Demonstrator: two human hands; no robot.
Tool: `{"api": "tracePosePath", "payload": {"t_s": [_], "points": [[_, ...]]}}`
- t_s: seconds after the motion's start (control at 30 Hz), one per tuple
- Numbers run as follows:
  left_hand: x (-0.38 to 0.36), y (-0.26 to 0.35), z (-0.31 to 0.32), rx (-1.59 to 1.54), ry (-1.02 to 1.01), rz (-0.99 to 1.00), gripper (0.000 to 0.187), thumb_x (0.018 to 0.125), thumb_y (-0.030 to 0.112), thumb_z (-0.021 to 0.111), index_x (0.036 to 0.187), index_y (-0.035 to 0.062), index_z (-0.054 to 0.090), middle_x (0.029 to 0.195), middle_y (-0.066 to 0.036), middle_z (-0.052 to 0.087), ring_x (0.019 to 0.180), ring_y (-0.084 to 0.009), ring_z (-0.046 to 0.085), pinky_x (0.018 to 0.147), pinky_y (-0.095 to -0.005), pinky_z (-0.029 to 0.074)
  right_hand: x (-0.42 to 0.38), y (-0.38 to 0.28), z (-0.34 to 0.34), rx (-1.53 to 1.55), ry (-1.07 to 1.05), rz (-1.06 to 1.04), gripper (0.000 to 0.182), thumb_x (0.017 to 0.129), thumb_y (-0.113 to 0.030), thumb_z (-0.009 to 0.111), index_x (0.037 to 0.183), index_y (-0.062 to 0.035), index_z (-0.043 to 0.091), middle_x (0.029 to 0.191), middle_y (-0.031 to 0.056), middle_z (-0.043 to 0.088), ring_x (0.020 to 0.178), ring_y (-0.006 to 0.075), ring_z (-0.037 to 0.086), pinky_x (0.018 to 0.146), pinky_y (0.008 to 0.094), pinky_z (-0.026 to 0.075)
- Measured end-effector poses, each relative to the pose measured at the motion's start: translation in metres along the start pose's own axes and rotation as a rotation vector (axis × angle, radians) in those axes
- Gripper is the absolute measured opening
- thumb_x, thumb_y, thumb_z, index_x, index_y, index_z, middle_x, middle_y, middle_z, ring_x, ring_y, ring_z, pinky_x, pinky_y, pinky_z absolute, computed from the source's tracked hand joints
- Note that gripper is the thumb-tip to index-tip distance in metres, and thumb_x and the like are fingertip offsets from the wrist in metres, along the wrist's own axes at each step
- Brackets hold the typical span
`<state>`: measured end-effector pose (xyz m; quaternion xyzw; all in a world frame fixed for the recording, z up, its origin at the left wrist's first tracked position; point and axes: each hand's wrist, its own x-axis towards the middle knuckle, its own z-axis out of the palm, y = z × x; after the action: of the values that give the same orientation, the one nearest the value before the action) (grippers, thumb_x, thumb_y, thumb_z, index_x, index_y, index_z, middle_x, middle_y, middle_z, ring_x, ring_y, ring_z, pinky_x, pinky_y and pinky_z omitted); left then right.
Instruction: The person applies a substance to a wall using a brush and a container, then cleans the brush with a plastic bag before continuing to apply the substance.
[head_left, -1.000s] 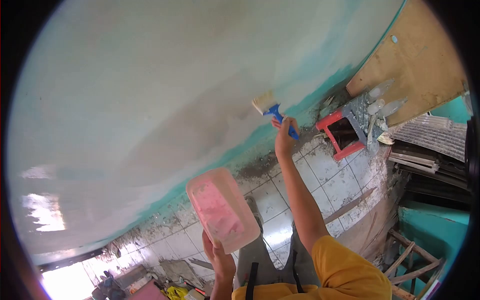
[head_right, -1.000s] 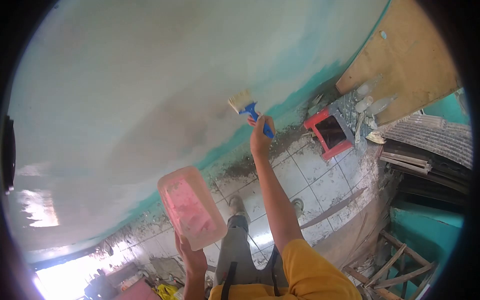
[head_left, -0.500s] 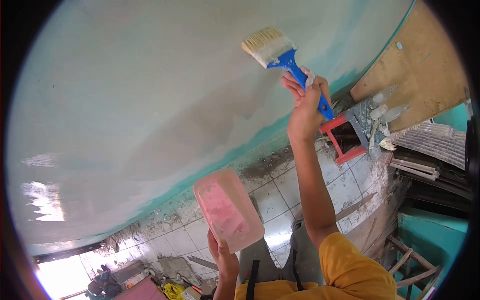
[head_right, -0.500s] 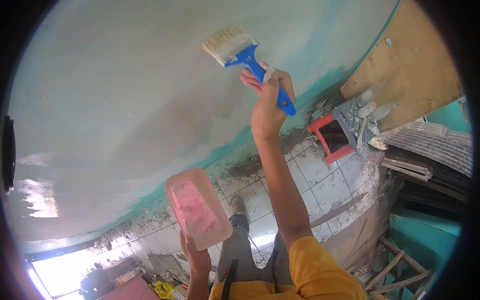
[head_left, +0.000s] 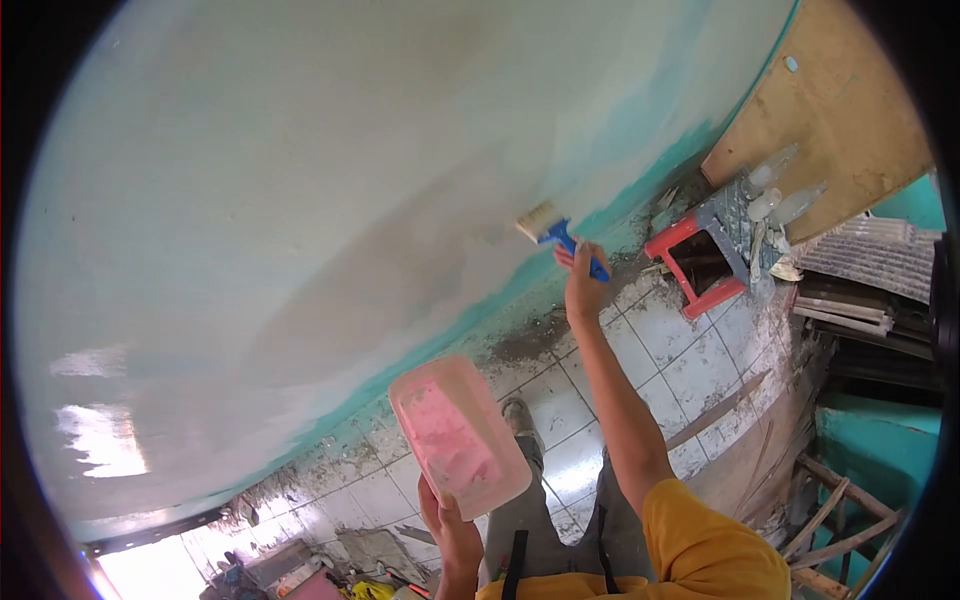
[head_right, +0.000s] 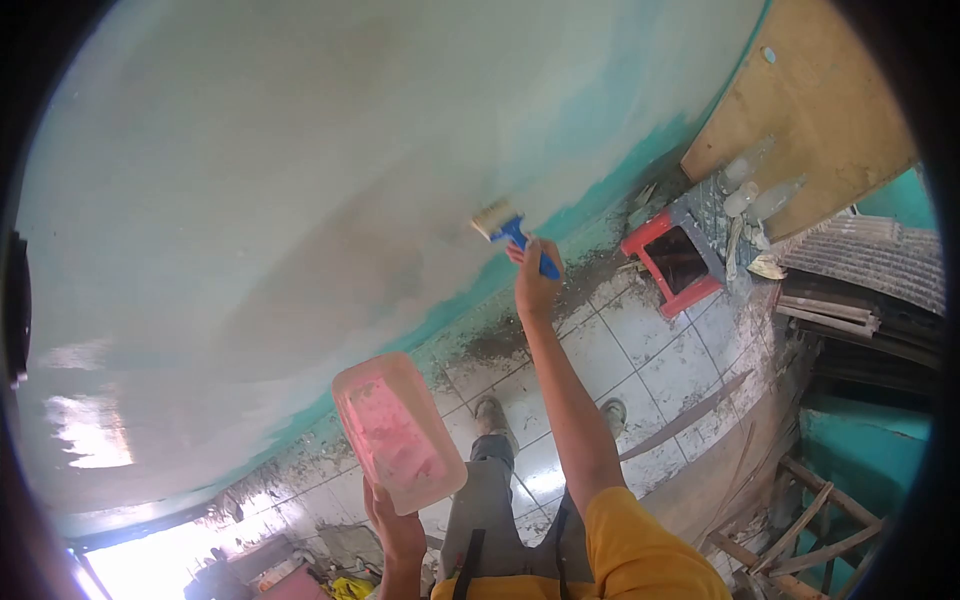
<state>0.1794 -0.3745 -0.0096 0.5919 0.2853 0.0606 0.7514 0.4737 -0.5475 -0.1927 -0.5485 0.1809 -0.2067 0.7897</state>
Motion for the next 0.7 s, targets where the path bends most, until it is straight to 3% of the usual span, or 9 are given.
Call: {"api": "tracePosePath", "payload": {"t_s": [0.1,0.23,0.37,0.43,0.57,0.7], "points": [[0.002,0.007,0.003,0.005,-0.013,-0.010,0.081,0.094,0.054,0.059,0.144,-0.0051,0.034,0.136,-0.015,0.049,0.125,-0.0237,0.051,0.104,-0.0392,0.042,0.010,-0.092,0.032,0.109,-0.067,-0.136,0.032,0.103,-0.022,0.046,0.110,0.0069,0.058,0.094,0.0173,0.069,0.086,0.0234,0.070,0.084,0.0363,0.057],[0.007,0.009,0.004,0.007,-0.058,-0.004,0.080,0.094,0.053,0.059,0.143,-0.0045,0.034,0.134,-0.015,0.050,0.124,-0.0238,0.052,0.103,-0.0396,0.043,0.012,-0.107,0.026,0.277,-0.093,-0.164,0.037,0.104,-0.026,0.045,0.116,0.0073,0.057,0.098,0.0176,0.069,0.089,0.0230,0.070,0.089,0.0358,0.055],[0.012,0.013,0.007,0.009,-0.071,-0.010,0.080,0.093,0.054,0.060,0.143,-0.0039,0.035,0.133,-0.015,0.051,0.123,-0.0240,0.052,0.103,-0.0395,0.043,0.002,-0.008,0.001,0.264,0.027,0.072,0.040,0.105,-0.027,0.045,0.120,0.0075,0.057,0.100,0.0175,0.069,0.091,0.0247,0.070,0.089,0.0363,0.056],[0.015,0.011,0.005,0.034,-0.075,-0.032,0.081,0.092,0.054,0.060,0.143,-0.0039,0.035,0.133,-0.015,0.051,0.123,-0.0245,0.053,0.103,-0.0395,0.042,-0.002,0.050,-0.018,0.056,0.022,0.161,0.040,0.104,-0.026,0.046,0.122,0.0075,0.059,0.103,0.0178,0.069,0.094,0.0261,0.070,0.088,0.0362,0.056],[0.016,0.009,0.000,0.065,-0.066,-0.032,0.081,0.092,0.054,0.060,0.143,-0.0043,0.035,0.134,-0.015,0.051,0.124,-0.0248,0.052,0.104,-0.0396,0.042,-0.007,0.078,-0.026,0.035,0.063,0.276,0.039,0.104,-0.025,0.048,0.118,0.0077,0.061,0.104,0.0188,0.070,0.095,0.0263,0.070,0.088,0.0365,0.057],[0.018,0.010,0.002,0.040,-0.073,-0.068,0.082,0.092,0.053,0.061,0.144,-0.0039,0.035,0.135,-0.015,0.050,0.125,-0.0249,0.051,0.104,-0.0399,0.042,0.004,-0.034,0.006,0.059,-0.036,0.050,0.036,0.103,-0.022,0.048,0.116,0.0083,0.062,0.101,0.0193,0.070,0.093,0.0265,0.071,0.084,0.0358,0.057]]}}
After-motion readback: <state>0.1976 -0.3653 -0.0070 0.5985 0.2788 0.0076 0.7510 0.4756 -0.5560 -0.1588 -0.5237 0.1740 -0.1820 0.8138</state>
